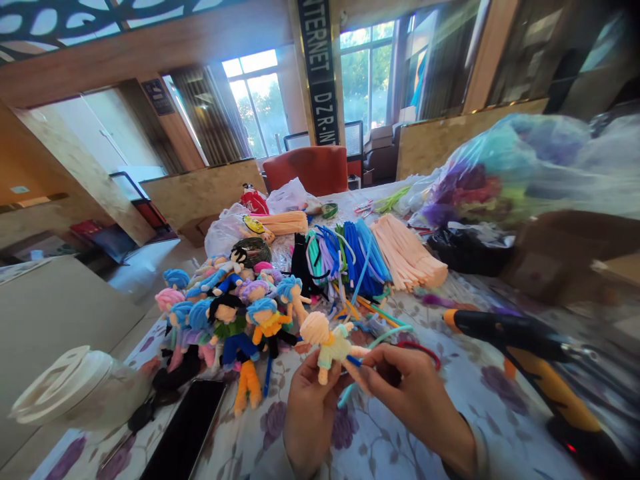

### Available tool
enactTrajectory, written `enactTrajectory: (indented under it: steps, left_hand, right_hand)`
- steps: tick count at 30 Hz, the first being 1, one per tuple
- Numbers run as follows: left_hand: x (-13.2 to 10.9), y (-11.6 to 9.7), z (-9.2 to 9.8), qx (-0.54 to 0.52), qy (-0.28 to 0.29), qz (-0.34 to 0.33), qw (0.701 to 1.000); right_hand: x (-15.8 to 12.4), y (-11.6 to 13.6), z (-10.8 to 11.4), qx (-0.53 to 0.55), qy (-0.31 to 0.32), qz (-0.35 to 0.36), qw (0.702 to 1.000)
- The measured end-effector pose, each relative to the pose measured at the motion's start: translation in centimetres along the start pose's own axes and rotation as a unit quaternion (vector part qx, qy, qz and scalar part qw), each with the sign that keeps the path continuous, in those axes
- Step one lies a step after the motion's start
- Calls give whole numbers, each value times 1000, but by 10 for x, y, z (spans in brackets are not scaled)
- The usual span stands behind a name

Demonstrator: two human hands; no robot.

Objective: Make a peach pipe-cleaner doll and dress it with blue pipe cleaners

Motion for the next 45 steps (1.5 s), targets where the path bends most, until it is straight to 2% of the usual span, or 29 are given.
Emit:
enactTrajectory:
  steps: [10, 16, 27, 35, 37, 40, 45]
  left_hand:
    - [0, 3, 5, 34, -25, 5, 999]
    - [-1, 2, 3, 47, -20, -7, 999]
    - [1, -3, 12, 87, -83, -38, 992]
    - [0, -13, 17, 190, -121, -68, 972]
    - [1, -14, 19, 195, -132, -70, 969]
    - [4, -13, 21, 159, -136, -68, 975]
    - [9, -10, 24, 138, -131, -67, 979]
  right_hand:
    - [-1, 1, -1, -4, 0, 1, 1000]
    - [0, 0, -1, -16, -5, -2, 1000]
    - [-2, -8, -11, -4, 42, -24, 999]
    - [-3, -5, -16, -6, 59, -20, 998]
    - [-3, -5, -19, 14, 75, -36, 996]
    - [-3, -14, -22, 44, 102, -97, 989]
    - [-4, -33, -34, 125, 145, -180, 965]
Point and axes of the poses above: each hand's wrist, its own x-axis towards the middle knuckle, its own z-axis out of the back of the hand, y = z × x, the point moved 9 cm from there along x, towards the middle knuckle, and after that the axes turned 4 degrees about -y, right-handed, at the moved point
